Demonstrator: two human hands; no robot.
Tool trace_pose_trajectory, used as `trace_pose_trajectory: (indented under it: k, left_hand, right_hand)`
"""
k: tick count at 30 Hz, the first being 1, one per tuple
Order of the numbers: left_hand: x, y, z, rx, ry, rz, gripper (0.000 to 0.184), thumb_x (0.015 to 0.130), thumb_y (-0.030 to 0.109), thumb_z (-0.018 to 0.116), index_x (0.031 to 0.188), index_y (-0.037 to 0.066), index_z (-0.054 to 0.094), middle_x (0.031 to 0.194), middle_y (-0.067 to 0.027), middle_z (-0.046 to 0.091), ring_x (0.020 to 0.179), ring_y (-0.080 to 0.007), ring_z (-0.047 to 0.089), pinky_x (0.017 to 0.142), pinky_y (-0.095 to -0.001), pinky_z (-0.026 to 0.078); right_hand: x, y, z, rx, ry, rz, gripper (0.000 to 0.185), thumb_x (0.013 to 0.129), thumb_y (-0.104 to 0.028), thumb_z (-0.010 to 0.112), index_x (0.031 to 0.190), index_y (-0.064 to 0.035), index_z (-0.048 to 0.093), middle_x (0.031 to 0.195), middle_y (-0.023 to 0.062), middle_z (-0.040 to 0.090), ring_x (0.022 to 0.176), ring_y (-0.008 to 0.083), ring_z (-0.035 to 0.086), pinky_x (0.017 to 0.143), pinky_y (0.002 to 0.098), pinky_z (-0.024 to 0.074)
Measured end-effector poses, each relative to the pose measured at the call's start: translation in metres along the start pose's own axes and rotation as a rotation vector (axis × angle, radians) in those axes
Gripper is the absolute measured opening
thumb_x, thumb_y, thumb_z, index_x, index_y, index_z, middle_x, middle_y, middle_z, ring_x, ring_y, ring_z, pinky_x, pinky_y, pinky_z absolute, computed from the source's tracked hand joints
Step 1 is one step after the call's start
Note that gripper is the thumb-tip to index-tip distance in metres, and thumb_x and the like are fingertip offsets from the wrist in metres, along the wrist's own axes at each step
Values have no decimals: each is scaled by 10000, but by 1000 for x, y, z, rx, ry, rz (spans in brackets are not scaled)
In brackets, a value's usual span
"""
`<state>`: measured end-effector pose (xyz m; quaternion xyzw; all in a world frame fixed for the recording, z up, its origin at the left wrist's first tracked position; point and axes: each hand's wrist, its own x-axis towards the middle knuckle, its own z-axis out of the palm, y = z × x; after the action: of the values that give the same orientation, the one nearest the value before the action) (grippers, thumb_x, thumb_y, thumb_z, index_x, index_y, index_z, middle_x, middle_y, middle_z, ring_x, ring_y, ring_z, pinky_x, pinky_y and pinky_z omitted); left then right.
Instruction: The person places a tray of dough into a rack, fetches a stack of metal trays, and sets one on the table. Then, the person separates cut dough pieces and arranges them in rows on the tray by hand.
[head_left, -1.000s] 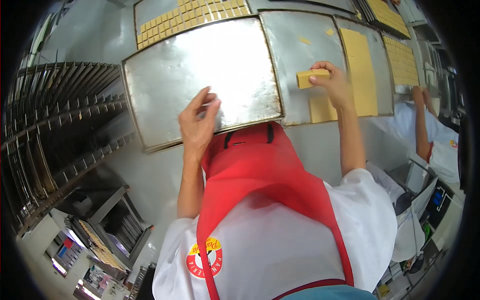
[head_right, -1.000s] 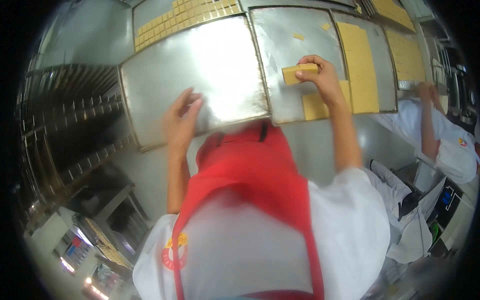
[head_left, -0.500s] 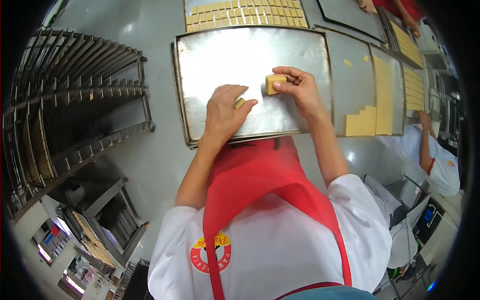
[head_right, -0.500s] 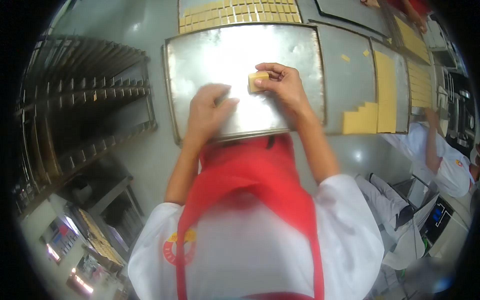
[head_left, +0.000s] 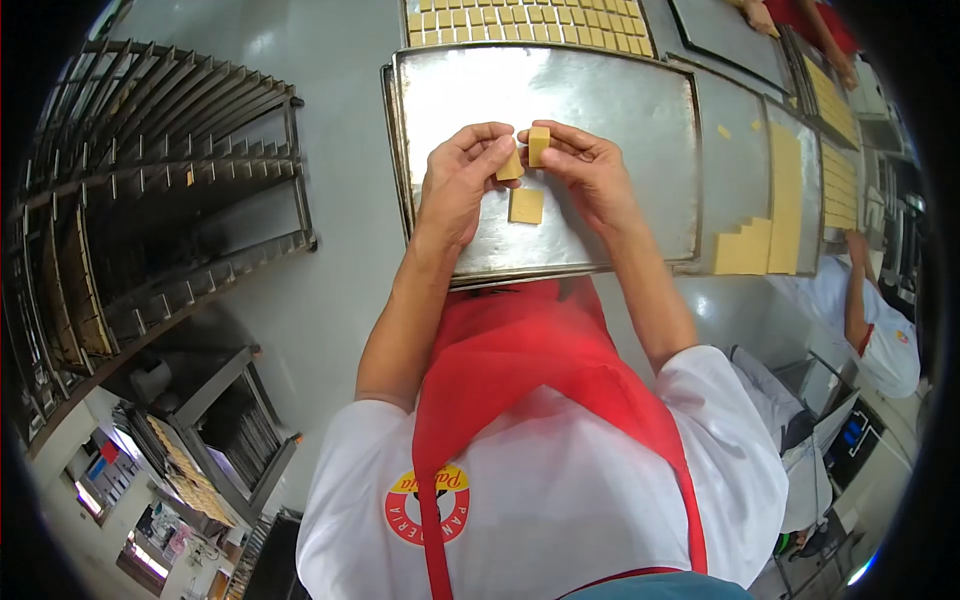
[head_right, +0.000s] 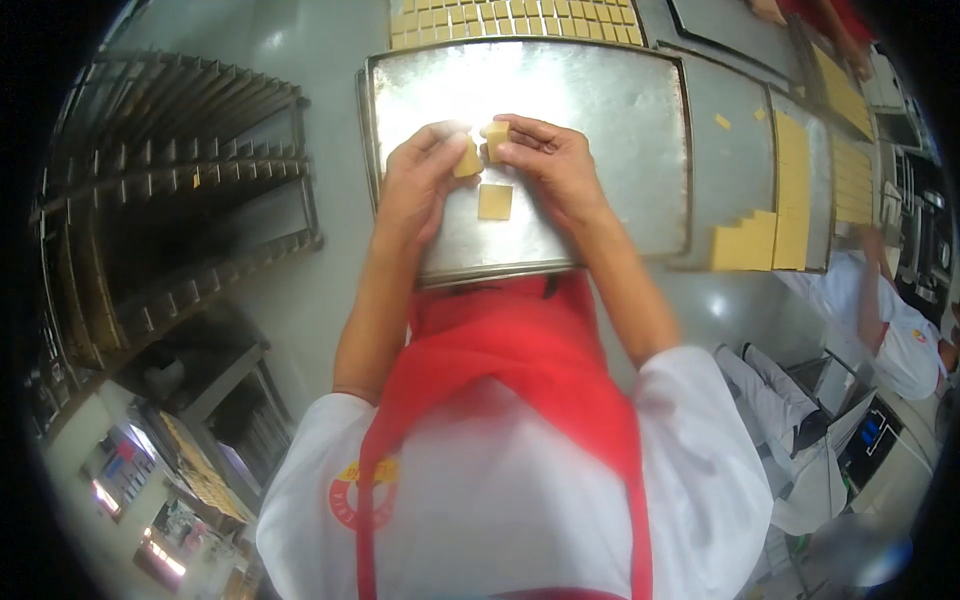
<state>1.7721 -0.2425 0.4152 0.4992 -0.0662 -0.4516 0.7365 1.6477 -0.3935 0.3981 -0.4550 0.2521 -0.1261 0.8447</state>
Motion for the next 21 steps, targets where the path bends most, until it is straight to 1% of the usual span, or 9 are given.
trace_pose_trajectory:
  k: [2,4,7,9,14,17,19,20,21]
  left_hand:
    - [0,0,-3,8,-1,-60,263,952,140,731,1158,-8,660,983,-63,691,850,-138,668,717,-270,548]
    - [1,0,-5,130,5,-70,227,941,179,754,1084,19,681,860,-22,666,704,-97,607,587,-229,469]
    - [1,7,-4,241,11,-28,222,926,194,777,1054,31,698,757,18,626,624,-67,547,525,-208,385]
    - [2,12,-4,255,22,-20,261,901,202,810,1043,12,701,760,5,636,624,-61,546,543,-202,404]
    - [0,20,-13,375,53,22,303,870,204,842,1034,-22,725,767,-3,656,636,-51,544,564,-211,432]
    - [1,24,-21,534,101,34,207,918,199,778,1020,19,775,714,1,648,649,-69,570,579,-224,418]
    - [9,21,-33,957,246,548,205,918,182,756,1057,32,772,793,-64,710,692,-154,658,636,-310,500]
    - [14,24,-36,957,244,543,205,918,182,756,1057,32,772,793,-64,710,692,-154,658,636,-310,500]
    - [19,28,-38,1136,347,685,205,909,180,756,1071,55,771,863,-77,718,739,-205,682,676,-346,524]
  right_hand:
    - [2,8,4,-79,0,-61,384,894,47,718,1276,54,672,1212,144,722,1109,204,682,1019,353,537]
    - [4,11,10,-159,-2,-125,386,886,68,716,1269,52,677,1221,145,720,1121,205,679,1027,357,535]
    - [6,6,19,-240,-21,-245,393,856,106,717,1244,43,697,1225,145,721,1129,204,675,1015,352,547]
    - [7,2,24,-238,-53,-200,397,853,86,730,1243,12,715,1187,99,736,1065,164,682,952,303,561]
    - [16,5,27,-284,-78,-161,388,841,102,721,1222,29,718,1231,125,719,1108,186,674,974,319,561]
    - [29,6,30,-301,-68,-188,376,833,101,727,1203,39,718,1261,143,701,1149,206,669,990,332,561]
    - [42,-1,37,-430,22,-267,345,829,75,750,1172,48,721,1179,110,704,1095,201,675,959,330,568]
    - [53,-2,38,-606,87,-373,341,844,36,765,1182,24,724,1094,78,701,1019,177,670,892,336,577]
    - [66,-3,41,-712,111,-451,325,836,-42,783,1156,-3,737,1076,85,704,977,203,675,866,336,565]
